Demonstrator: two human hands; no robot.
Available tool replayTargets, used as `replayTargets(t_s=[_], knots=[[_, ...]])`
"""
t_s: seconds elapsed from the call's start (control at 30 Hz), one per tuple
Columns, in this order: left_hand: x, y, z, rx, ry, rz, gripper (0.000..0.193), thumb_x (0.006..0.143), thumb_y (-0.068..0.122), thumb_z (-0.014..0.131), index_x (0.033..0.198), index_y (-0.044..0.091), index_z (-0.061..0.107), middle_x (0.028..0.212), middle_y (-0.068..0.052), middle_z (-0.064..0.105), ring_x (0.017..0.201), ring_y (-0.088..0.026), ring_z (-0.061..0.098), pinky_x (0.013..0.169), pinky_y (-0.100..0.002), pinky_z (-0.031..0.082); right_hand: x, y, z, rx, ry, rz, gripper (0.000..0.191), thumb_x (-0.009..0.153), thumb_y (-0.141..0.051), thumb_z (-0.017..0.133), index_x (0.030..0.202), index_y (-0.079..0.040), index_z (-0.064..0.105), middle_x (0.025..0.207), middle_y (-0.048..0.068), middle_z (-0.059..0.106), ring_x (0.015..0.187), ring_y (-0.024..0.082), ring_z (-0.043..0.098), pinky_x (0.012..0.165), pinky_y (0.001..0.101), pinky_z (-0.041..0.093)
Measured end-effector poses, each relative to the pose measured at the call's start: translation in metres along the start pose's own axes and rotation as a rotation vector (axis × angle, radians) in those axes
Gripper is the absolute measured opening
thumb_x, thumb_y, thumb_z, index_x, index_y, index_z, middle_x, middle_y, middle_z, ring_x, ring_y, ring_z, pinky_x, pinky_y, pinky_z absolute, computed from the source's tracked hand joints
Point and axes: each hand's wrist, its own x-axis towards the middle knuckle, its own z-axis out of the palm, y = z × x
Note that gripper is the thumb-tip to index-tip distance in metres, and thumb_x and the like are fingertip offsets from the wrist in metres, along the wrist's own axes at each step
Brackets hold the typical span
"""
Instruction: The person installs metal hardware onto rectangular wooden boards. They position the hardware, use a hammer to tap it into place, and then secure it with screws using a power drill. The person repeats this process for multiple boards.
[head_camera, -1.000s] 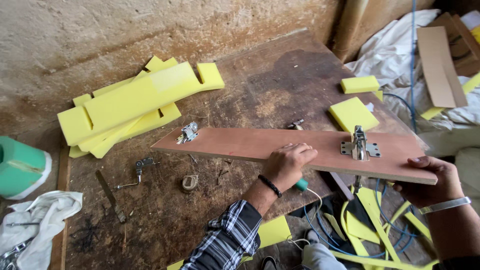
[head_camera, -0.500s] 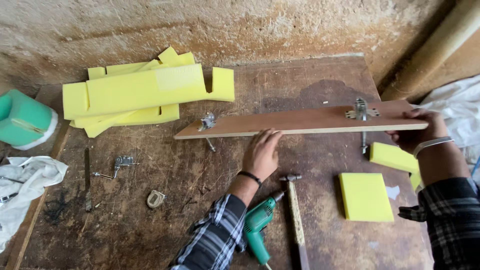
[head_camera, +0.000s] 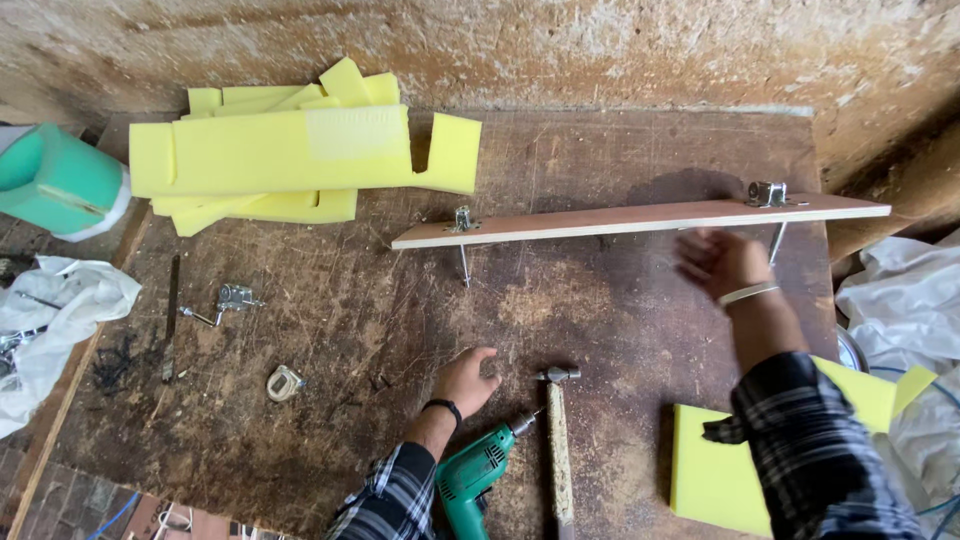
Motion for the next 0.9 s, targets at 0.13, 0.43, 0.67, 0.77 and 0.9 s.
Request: replayTargets(t_s=[0.13, 0.43, 0.67, 0.77, 0.9], knots=[[-0.053, -0.031, 0.020, 0.038, -0.136, -0.093, 0.077, 0.090, 0.048, 0.073, 0.153, 0.018, 0.040, 0.156, -0.010, 0.047, 0.142, -0.029, 0.048, 0.120, -0.047, 0.038, -0.020, 0.085, 0.080, -0.257, -0.182, 0.286, 0.045, 0.108, -0.045, 0.048, 0.108, -0.002, 0.062, 0.102, 0.017, 0.073, 0.095, 0.030, 0.069, 0.089, 0.0427, 0.056], [-0.118, -0.083, 0.031, 0.224, -0.155, -0.145, 0.106, 0.069, 0.056, 0.089, 0.153, 0.015, 0.039, 0.141, -0.015, 0.048, 0.132, -0.037, 0.048, 0.106, -0.053, 0.048, 0.047, 0.063, 0.142, 0.262, -0.323, -0.014, 0.024, 0.107, -0.016, 0.047, 0.109, 0.000, 0.065, 0.094, 0.012, 0.075, 0.092, 0.026, 0.075, 0.088, 0.0422, 0.063], [-0.105, -0.067, 0.060, -0.062, 0.095, -0.247, 0.096, 0.057, 0.047, 0.097, 0.137, 0.014, 0.055, 0.127, -0.008, 0.057, 0.111, -0.026, 0.066, 0.091, -0.045, 0.061, -0.107, 0.170, 0.089, -0.312, -0.133, 0.111, 0.026, 0.100, -0.015, 0.057, 0.111, 0.003, 0.071, 0.103, 0.019, 0.078, 0.086, 0.027, 0.073, 0.081, 0.0371, 0.063], [-0.080, -0.046, 0.076, -0.146, 0.178, -0.234, 0.092, 0.056, 0.044, 0.099, 0.133, 0.014, 0.059, 0.125, -0.009, 0.057, 0.111, -0.027, 0.064, 0.095, -0.045, 0.058, -0.167, 0.221, 0.053, -0.422, -0.093, -0.033, 0.030, 0.093, -0.015, 0.065, 0.116, 0.003, 0.072, 0.104, 0.018, 0.079, 0.093, 0.028, 0.075, 0.083, 0.0414, 0.059], [-0.060, -0.042, 0.101, -0.275, 0.145, -0.012, 0.091, 0.067, 0.032, 0.095, 0.142, 0.010, 0.050, 0.133, -0.016, 0.051, 0.121, -0.034, 0.057, 0.102, -0.047, 0.051, -0.247, 0.291, 0.016, -1.225, -0.109, -0.405, 0.060, 0.082, -0.038, 0.073, 0.135, -0.010, 0.065, 0.129, 0.019, 0.067, 0.114, 0.034, 0.066, 0.099, 0.0473, 0.053]])
